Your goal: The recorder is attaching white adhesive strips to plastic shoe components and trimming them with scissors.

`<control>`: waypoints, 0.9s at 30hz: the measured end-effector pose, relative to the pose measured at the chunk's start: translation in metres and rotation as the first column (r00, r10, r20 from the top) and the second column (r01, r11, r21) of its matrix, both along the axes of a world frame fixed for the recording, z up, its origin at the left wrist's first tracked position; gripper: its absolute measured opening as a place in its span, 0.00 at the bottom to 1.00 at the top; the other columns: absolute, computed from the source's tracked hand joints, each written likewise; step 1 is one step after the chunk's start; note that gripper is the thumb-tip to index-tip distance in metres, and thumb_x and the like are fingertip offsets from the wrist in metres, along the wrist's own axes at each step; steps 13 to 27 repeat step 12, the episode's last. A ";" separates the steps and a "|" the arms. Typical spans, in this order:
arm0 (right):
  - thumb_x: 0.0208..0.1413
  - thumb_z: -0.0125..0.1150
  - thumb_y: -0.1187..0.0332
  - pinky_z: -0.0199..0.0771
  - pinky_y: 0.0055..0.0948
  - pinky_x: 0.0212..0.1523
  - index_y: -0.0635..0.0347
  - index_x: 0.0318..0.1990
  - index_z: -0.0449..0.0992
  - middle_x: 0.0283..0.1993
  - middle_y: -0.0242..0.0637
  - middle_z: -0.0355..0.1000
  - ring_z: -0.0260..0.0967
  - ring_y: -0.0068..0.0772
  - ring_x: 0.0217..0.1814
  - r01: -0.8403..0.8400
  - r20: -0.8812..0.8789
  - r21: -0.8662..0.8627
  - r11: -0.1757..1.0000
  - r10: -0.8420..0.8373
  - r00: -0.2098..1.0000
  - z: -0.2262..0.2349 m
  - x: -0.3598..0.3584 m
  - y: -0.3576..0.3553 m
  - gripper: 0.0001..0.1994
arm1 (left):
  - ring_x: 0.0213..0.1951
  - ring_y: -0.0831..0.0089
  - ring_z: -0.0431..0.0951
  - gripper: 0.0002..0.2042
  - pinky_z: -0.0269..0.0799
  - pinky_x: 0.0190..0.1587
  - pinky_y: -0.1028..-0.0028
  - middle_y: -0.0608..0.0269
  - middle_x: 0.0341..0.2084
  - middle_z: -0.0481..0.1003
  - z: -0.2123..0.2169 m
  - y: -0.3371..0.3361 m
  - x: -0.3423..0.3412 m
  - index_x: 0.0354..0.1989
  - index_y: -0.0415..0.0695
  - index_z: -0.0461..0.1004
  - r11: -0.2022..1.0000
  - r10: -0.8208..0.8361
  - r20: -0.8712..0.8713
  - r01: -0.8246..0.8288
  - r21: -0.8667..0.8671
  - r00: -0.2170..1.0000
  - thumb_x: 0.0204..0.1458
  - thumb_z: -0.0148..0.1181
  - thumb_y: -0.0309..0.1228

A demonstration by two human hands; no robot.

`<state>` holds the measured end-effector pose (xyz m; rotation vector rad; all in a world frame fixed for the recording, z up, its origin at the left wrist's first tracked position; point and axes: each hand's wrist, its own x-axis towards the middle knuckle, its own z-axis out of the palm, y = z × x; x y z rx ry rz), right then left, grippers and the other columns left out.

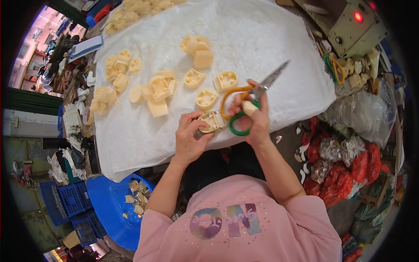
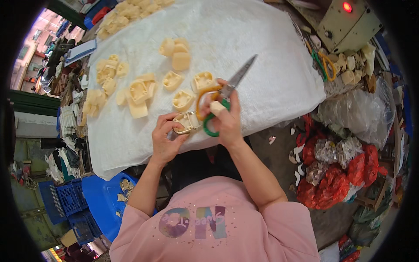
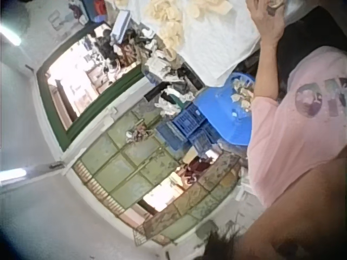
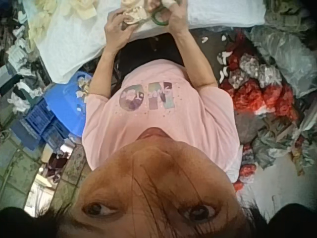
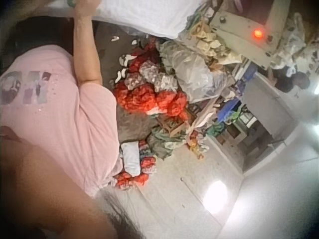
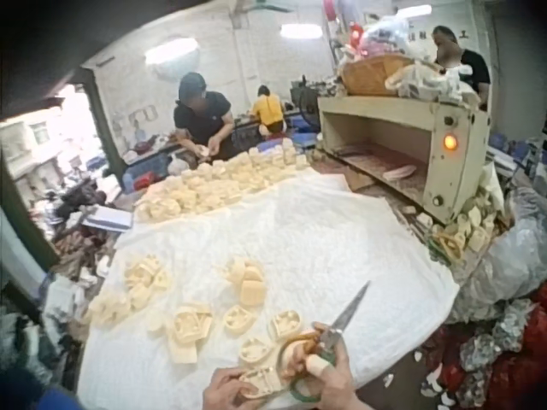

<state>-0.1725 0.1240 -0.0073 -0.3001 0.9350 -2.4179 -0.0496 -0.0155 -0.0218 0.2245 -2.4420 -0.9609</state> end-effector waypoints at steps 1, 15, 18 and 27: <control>0.49 0.49 0.76 0.66 0.28 0.37 0.57 0.61 0.54 0.34 0.37 0.61 0.60 0.27 0.32 0.051 -0.077 0.045 0.998 -0.047 0.996 0.002 -0.006 0.006 0.28 | 0.45 0.61 0.71 0.14 0.67 0.49 0.69 0.54 0.42 0.71 0.000 0.000 0.001 0.28 0.41 0.72 0.993 -0.002 -0.016 0.004 0.121 1.000 0.30 0.68 0.19; 0.46 0.59 0.68 0.67 0.27 0.43 0.48 0.69 0.48 0.37 0.39 0.65 0.65 0.29 0.39 0.552 -0.595 0.796 0.246 0.152 0.789 0.018 -0.118 0.061 0.40 | 0.45 0.60 0.72 0.14 0.67 0.50 0.66 0.53 0.41 0.71 -0.001 -0.007 0.042 0.30 0.43 0.71 0.967 0.071 -0.220 -0.013 0.256 0.973 0.34 0.68 0.21; 0.46 0.59 0.68 0.67 0.27 0.43 0.48 0.69 0.48 0.37 0.39 0.65 0.65 0.29 0.39 0.552 -0.595 0.796 0.246 0.152 0.789 0.018 -0.118 0.061 0.40 | 0.45 0.60 0.72 0.14 0.67 0.50 0.66 0.53 0.41 0.71 -0.001 -0.007 0.042 0.30 0.43 0.71 0.967 0.071 -0.220 -0.013 0.256 0.973 0.34 0.68 0.21; 0.46 0.59 0.68 0.67 0.27 0.43 0.48 0.69 0.48 0.37 0.39 0.65 0.65 0.29 0.39 0.552 -0.595 0.796 0.246 0.152 0.789 0.018 -0.118 0.061 0.40 | 0.45 0.60 0.72 0.14 0.67 0.50 0.66 0.53 0.41 0.71 -0.001 -0.007 0.042 0.30 0.43 0.71 0.967 0.071 -0.220 -0.013 0.256 0.973 0.34 0.68 0.21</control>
